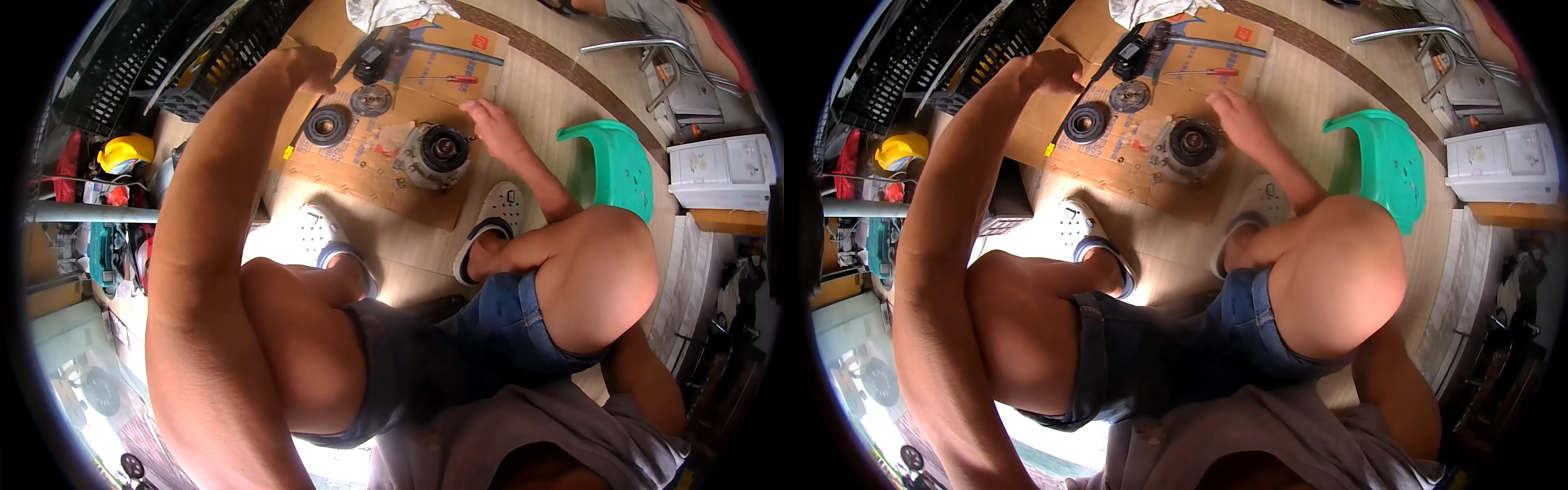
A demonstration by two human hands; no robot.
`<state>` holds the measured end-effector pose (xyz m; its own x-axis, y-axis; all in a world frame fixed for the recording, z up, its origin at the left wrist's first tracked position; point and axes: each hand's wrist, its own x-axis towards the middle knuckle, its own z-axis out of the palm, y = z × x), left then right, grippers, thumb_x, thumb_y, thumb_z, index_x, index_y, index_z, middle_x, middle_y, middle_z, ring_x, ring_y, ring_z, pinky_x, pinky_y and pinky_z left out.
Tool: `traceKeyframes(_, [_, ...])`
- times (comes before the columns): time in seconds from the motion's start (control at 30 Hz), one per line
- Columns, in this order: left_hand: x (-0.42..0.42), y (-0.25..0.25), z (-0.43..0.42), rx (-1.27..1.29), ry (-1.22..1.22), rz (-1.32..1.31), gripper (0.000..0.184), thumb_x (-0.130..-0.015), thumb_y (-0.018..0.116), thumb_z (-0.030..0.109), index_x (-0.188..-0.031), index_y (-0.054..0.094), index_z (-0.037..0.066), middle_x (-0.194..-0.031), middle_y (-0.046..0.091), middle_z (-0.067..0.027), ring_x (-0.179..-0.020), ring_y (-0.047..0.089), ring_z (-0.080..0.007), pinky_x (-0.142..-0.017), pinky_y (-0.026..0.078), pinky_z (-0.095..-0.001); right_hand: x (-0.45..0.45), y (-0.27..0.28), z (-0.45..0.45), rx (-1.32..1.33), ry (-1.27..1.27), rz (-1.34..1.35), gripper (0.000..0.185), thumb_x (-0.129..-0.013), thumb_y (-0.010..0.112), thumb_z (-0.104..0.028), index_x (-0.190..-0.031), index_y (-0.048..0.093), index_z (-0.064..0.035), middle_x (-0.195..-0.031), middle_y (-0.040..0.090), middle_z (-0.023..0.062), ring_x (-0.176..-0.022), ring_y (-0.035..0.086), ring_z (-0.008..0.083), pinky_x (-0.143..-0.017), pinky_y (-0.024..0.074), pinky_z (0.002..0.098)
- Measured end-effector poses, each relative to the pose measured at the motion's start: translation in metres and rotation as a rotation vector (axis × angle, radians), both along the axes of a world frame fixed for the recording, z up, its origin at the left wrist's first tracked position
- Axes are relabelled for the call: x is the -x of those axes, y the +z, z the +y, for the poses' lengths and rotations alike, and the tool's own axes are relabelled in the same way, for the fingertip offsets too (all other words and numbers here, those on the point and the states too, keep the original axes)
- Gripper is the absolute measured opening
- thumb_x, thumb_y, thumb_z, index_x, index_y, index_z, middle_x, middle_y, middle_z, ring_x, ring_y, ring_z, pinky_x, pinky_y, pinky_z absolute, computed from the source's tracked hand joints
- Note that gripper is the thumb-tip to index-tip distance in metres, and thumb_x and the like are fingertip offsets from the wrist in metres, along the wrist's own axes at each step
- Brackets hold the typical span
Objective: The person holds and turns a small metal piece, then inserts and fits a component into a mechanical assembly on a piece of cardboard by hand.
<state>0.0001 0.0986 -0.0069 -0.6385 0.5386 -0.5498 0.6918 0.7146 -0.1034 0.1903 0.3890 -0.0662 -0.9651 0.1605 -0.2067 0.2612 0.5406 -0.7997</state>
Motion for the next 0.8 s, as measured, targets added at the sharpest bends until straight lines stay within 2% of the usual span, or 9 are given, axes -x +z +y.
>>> traceKeyframes(0.1, [0.001,-0.004,-0.003,0.026,0.023,0.001,0.045,-0.088,0.068,0.04,-0.119,0.067,0.007,-0.116,0.069,-0.0162,-0.114,0.063,-0.0323,-0.095,0.05,-0.0412,0.0,-0.01,0.013,0.581,-0.242,-0.195,0.037,-0.099,0.05,-0.034,-0.118,0.062,-0.0034,-0.092,0.065,0.0123,-0.089,0.069,0.0267,-0.077,0.0556,0.039])
traceKeyframes(0.2, [0.003,-0.009,-0.008,0.03,0.039,-0.004,0.046,-0.088,0.068,0.04,-0.121,0.066,0.008,-0.117,0.069,-0.0156,-0.115,0.062,-0.0322,-0.096,0.049,-0.0413,-0.002,-0.019,0.015,0.945,-0.231,-0.069,0.035,-0.102,0.051,-0.031,-0.122,0.06,-0.0045,-0.085,0.058,0.0024,-0.075,0.064,0.0156,-0.072,0.053,0.0319])
traceKeyframes(0.3, [0.005,-0.01,-0.01,0.035,0.031,-0.011,0.048,-0.088,0.069,0.042,-0.121,0.066,0.008,-0.117,0.069,-0.0151,-0.115,0.063,-0.0321,-0.096,0.049,-0.0415,-0.005,-0.024,0.01,0.768,-0.154,0.075,0.038,-0.1,0.054,-0.034,-0.125,0.059,-0.0058,-0.101,0.059,0.0111,-0.086,0.068,0.019,-0.077,0.055,0.0323])
traceKeyframes(0.4, [0.006,-0.011,-0.01,0.033,0.022,-0.005,0.049,-0.087,0.069,0.043,-0.121,0.066,0.008,-0.118,0.068,-0.0151,-0.115,0.062,-0.0321,-0.096,0.049,-0.0417,-0.004,-0.023,0.011,0.274,0.107,0.14,0.042,-0.101,0.051,-0.036,-0.13,0.054,-0.0051,-0.109,0.061,0.0162,-0.092,0.068,0.0281,-0.084,0.0535,0.0374])
traceKeyframes(0.5, [0.004,-0.008,-0.009,0.029,0.017,-0.003,0.049,-0.088,0.068,0.043,-0.121,0.066,0.008,-0.118,0.068,-0.0151,-0.116,0.062,-0.032,-0.096,0.049,-0.0419,-0.003,-0.017,0.007,-0.331,0.271,0.386,0.045,-0.102,0.048,-0.036,-0.133,0.05,-0.0043,-0.116,0.062,0.0211,-0.099,0.065,0.0378,-0.092,0.0504,0.0412])
traceKeyframes(0.57, [0.002,-0.005,-0.008,0.027,0.02,-0.001,0.049,-0.088,0.068,0.043,-0.121,0.066,0.008,-0.118,0.068,-0.0151,-0.116,0.062,-0.032,-0.096,0.049,-0.0419,-0.004,-0.014,0.002,-0.414,0.27,0.41,0.045,-0.101,0.048,-0.037,-0.133,0.05,-0.0045,-0.116,0.062,0.0222,-0.102,0.062,0.0419,-0.095,0.048,0.0427])
traceKeyframes(0.7, [0.0,-0.003,-0.01,-0.008,0.017,-0.006,0.047,-0.087,0.067,0.04,-0.119,0.066,0.005,-0.116,0.069,-0.0169,-0.113,0.063,-0.0327,-0.094,0.05,-0.0416,-0.003,-0.005,-0.002,-0.358,0.197,0.201,0.044,-0.1,0.05,-0.036,-0.132,0.052,-0.0047,-0.105,0.065,0.0202,-0.102,0.066,0.0361,-0.092,0.0504,0.0408])
traceKeyframes(0.77, [-0.002,-0.001,-0.013,-0.057,-0.003,-0.004,0.043,-0.085,0.065,0.032,-0.113,0.069,0.0,-0.111,0.07,-0.0208,-0.106,0.067,-0.0339,-0.089,0.052,-0.0407,0.0,-0.001,0.002,0.128,-0.006,-0.081,0.043,-0.1,0.05,-0.036,-0.13,0.054,-0.0048,-0.099,0.065,0.0176,-0.099,0.068,0.0306,-0.088,0.0521,0.0374])
traceKeyframes(0.8, [-0.003,0.0,-0.013,-0.019,0.007,-0.006,0.045,-0.086,0.065,0.036,-0.116,0.067,0.003,-0.114,0.069,-0.019,-0.11,0.065,-0.0334,-0.092,0.051,-0.041,0.001,-0.005,0.007,0.337,-0.067,-0.138,0.042,-0.1,0.05,-0.035,-0.13,0.054,-0.005,-0.094,0.064,0.0151,-0.096,0.069,0.0279,-0.084,0.0528,0.0362])
